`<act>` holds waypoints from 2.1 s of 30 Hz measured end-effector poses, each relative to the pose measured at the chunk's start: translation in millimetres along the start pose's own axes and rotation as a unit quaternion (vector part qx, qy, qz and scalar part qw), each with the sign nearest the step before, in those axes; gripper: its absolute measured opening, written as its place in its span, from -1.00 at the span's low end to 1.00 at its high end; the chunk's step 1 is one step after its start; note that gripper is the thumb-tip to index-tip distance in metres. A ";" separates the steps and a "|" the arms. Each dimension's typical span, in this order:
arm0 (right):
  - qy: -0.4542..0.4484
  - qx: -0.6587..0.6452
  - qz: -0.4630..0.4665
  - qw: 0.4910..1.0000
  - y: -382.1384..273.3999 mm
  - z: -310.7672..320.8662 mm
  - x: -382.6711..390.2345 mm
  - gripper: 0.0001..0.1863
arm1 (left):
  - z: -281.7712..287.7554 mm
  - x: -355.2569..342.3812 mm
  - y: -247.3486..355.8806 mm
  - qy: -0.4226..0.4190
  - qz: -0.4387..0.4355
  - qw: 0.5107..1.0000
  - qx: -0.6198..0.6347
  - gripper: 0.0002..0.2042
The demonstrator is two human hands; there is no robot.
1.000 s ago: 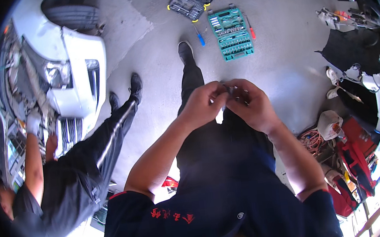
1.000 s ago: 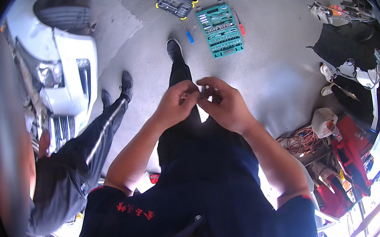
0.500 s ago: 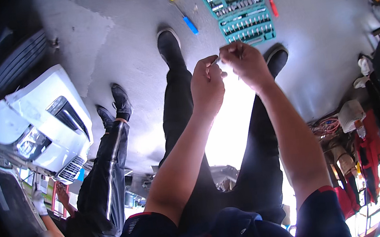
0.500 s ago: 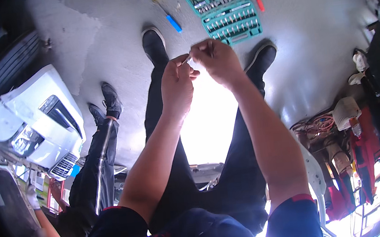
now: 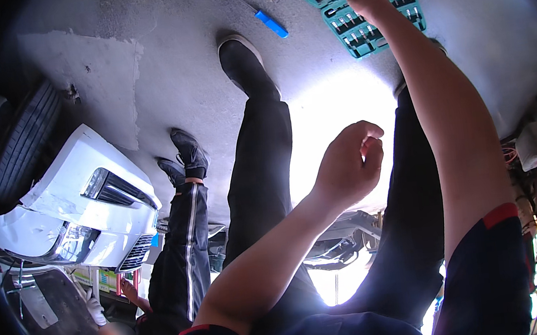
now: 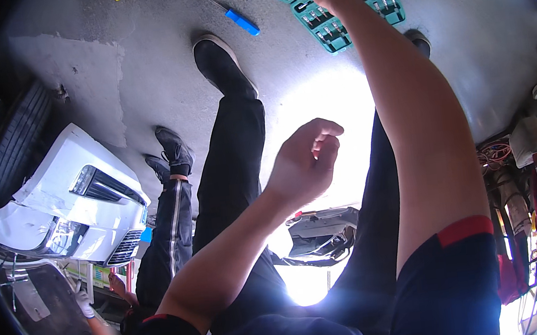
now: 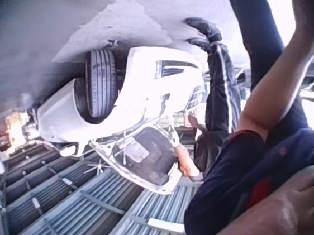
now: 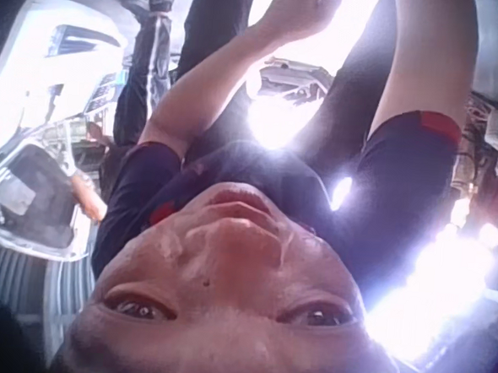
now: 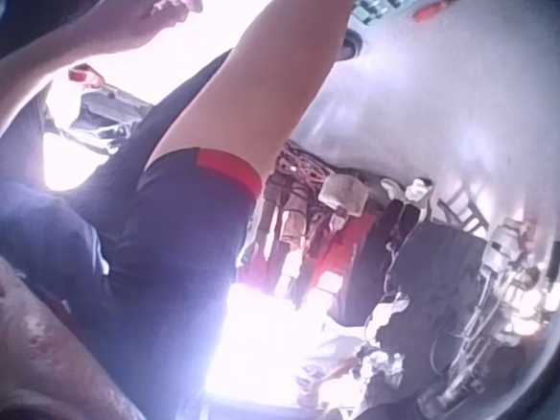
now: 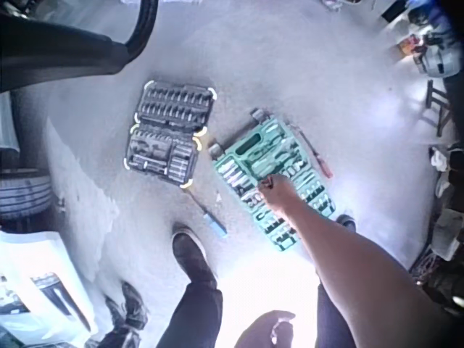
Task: The person holds a large grey bumper piece and then works on the front of a car by hand and with a tool, while a second person assists by holding the bumper in place at the front of the vehicle.
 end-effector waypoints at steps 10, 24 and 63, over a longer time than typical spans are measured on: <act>0.059 0.182 0.039 0.981 -15.4 -30.3 -31.5 -0.69 | 20.3 -8.7 7.5 -0.004 0.005 1.000 0.022 -0.88; -0.004 0.091 0.074 0.993 7.3 -28.3 -51.6 -0.63 | 20.0 -12.2 7.2 -0.016 0.027 1.000 -0.001 -0.85; 0.012 0.197 0.053 0.979 -17.4 -34.3 -51.2 -0.65 | 5.1 -12.7 5.9 -0.037 0.023 0.999 -0.011 -0.85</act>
Point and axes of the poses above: each hand's wrist, its own x-axis away from the middle knuckle, its own z-axis out of the back of the hand, y = z × x, the point moved 4 cm from there along -x, towards the middle knuckle, and after that the axes turned 8 degrees about y, right-handed, at the moved point
